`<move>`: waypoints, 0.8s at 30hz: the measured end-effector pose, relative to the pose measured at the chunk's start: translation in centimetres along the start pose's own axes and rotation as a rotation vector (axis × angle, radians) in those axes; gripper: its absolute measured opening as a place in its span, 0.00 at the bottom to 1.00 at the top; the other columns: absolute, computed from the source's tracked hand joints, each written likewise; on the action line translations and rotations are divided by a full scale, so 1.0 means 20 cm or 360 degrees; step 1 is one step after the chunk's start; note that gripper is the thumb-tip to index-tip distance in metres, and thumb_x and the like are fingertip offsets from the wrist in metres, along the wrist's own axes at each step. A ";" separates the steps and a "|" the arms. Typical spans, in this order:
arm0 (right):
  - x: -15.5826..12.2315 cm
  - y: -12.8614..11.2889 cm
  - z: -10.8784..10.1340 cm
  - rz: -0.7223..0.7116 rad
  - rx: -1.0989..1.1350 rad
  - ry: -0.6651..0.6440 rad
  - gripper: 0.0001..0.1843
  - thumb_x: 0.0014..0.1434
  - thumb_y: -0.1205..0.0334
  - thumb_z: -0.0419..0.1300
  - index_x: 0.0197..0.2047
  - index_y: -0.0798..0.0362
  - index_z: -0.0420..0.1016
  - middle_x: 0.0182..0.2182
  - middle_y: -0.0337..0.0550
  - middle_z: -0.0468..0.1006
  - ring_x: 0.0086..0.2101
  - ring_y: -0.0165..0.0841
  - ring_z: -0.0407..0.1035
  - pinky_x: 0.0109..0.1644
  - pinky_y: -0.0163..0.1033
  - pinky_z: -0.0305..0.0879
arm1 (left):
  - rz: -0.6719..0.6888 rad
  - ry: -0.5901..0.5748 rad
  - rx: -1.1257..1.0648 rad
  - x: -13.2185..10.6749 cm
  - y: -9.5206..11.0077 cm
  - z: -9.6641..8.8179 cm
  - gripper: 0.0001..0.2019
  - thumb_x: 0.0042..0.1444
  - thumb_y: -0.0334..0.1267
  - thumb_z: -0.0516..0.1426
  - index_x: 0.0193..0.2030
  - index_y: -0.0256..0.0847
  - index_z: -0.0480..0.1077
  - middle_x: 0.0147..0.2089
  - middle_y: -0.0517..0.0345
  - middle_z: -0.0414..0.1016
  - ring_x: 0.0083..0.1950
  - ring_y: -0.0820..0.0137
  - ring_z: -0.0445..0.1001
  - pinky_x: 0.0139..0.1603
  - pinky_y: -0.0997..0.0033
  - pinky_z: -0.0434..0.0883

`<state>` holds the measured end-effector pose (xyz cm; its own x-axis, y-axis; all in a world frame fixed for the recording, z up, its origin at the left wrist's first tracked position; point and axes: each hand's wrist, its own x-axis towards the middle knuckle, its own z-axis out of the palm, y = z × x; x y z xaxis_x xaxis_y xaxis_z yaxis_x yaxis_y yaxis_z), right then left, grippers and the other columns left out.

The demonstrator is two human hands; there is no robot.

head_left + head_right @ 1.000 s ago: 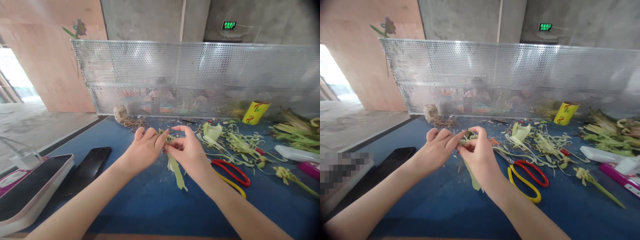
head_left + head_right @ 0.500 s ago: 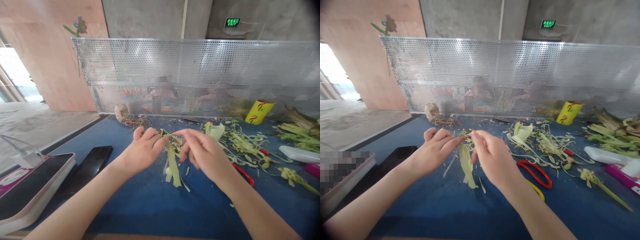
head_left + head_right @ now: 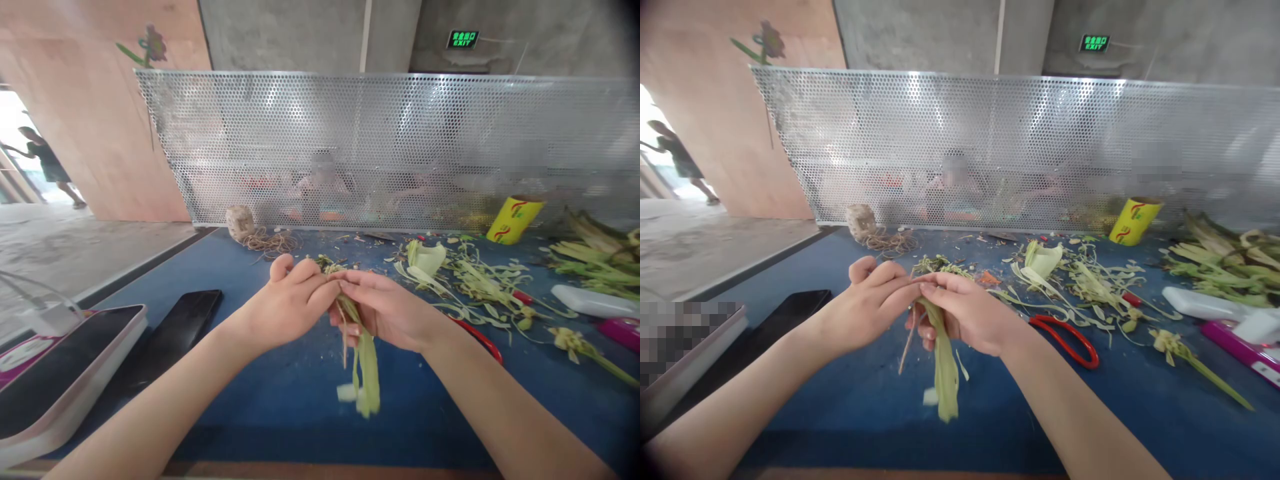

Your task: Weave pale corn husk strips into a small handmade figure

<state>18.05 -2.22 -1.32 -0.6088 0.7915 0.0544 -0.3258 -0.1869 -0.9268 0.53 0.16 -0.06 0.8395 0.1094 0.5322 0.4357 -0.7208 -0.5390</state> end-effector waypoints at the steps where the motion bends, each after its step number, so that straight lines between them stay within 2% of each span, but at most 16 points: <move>1: 0.00 -0.01 -0.01 0.0036 0.0052 -0.0028 0.08 0.60 0.63 0.48 0.41 0.55 0.64 0.25 0.40 0.70 0.22 0.24 0.65 0.27 0.33 0.64 | 0.0005 -0.0009 -0.0015 0.00 0.00 0.00 0.11 0.58 0.26 0.43 0.35 0.33 0.65 0.32 0.56 0.73 0.34 0.68 0.61 0.33 0.64 0.52; 3: 0.00 -0.02 -0.02 0.0094 0.0117 -0.0068 0.06 0.59 0.65 0.50 0.40 0.55 0.64 0.24 0.38 0.69 0.23 0.23 0.65 0.26 0.31 0.63 | 0.0014 -0.0035 -0.0039 0.00 0.00 0.00 0.11 0.58 0.26 0.42 0.35 0.33 0.65 0.33 0.56 0.73 0.34 0.68 0.61 0.34 0.63 0.52; 5: -0.01 -0.02 -0.02 0.0139 0.0101 -0.0071 0.06 0.59 0.66 0.51 0.40 0.54 0.64 0.23 0.35 0.66 0.19 0.19 0.59 0.22 0.27 0.58 | 0.0012 -0.0056 -0.0054 -0.01 0.01 0.00 0.12 0.58 0.26 0.42 0.36 0.34 0.65 0.34 0.55 0.73 0.34 0.67 0.62 0.34 0.63 0.52; 7: -0.02 -0.02 -0.01 0.0122 -0.0075 -0.0015 0.07 0.58 0.66 0.52 0.42 0.52 0.63 0.22 0.32 0.64 0.17 0.17 0.53 0.20 0.25 0.53 | 0.0005 -0.0077 -0.0071 -0.01 0.01 0.01 0.11 0.58 0.26 0.43 0.38 0.34 0.65 0.34 0.55 0.73 0.35 0.67 0.62 0.34 0.63 0.52; 8: -0.03 -0.02 -0.01 0.0076 -0.0244 0.0040 0.09 0.57 0.67 0.52 0.43 0.51 0.62 0.23 0.32 0.64 0.18 0.17 0.54 0.20 0.25 0.53 | -0.0007 -0.0087 -0.0078 -0.01 0.01 0.01 0.11 0.58 0.25 0.43 0.40 0.33 0.65 0.34 0.55 0.73 0.35 0.67 0.62 0.35 0.63 0.52; 10: -0.04 -0.01 0.01 -0.0074 -0.0685 0.0194 0.16 0.56 0.67 0.53 0.48 0.49 0.59 0.27 0.35 0.66 0.23 0.21 0.60 0.25 0.28 0.58 | -0.0042 -0.0112 -0.0071 -0.01 0.02 0.01 0.11 0.57 0.25 0.44 0.41 0.32 0.65 0.34 0.54 0.73 0.35 0.67 0.62 0.36 0.64 0.52; 12: -0.04 0.01 0.03 -0.0251 -0.1115 0.0399 0.24 0.53 0.67 0.56 0.53 0.46 0.55 0.35 0.39 0.67 0.28 0.25 0.63 0.30 0.33 0.63 | -0.0098 -0.0155 -0.0049 -0.01 0.02 0.01 0.11 0.56 0.24 0.45 0.42 0.31 0.65 0.32 0.52 0.72 0.35 0.66 0.62 0.36 0.64 0.52; 15: -0.03 0.05 0.04 -0.0543 -0.1591 0.0653 0.31 0.51 0.68 0.57 0.56 0.43 0.51 0.44 0.44 0.63 0.28 0.26 0.63 0.34 0.38 0.66 | -0.0206 -0.0225 -0.0057 0.00 0.01 0.01 0.12 0.54 0.23 0.47 0.45 0.30 0.63 0.33 0.51 0.72 0.36 0.65 0.62 0.37 0.63 0.53; 19: -0.01 0.07 0.03 -0.0828 -0.2046 0.0664 0.29 0.52 0.72 0.54 0.56 0.46 0.54 0.44 0.46 0.62 0.26 0.26 0.61 0.36 0.40 0.67 | -0.0315 -0.0284 -0.0133 0.00 0.01 0.00 0.12 0.53 0.22 0.46 0.43 0.31 0.63 0.33 0.51 0.71 0.37 0.65 0.62 0.38 0.63 0.53; 22: -0.01 0.06 0.03 -0.0975 -0.2219 0.0690 0.28 0.53 0.73 0.53 0.56 0.48 0.55 0.44 0.48 0.61 0.28 0.27 0.62 0.38 0.39 0.67 | -0.0389 -0.0295 -0.0165 0.00 0.02 0.00 0.11 0.53 0.21 0.45 0.39 0.33 0.63 0.33 0.52 0.69 0.36 0.66 0.61 0.37 0.63 0.52; 24: -0.01 0.06 0.03 -0.1064 -0.2270 0.0715 0.26 0.53 0.72 0.54 0.55 0.48 0.58 0.45 0.48 0.60 0.29 0.27 0.64 0.37 0.38 0.68 | -0.0433 -0.0366 -0.0264 0.00 0.02 -0.01 0.11 0.51 0.20 0.45 0.35 0.35 0.63 0.32 0.53 0.68 0.35 0.66 0.60 0.36 0.64 0.52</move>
<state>17.36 -3.03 -2.17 -0.3126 0.6496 0.6930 0.6177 0.6933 -0.3713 0.61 -0.25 -0.17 0.7597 0.4487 0.4706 0.6098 -0.7431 -0.2758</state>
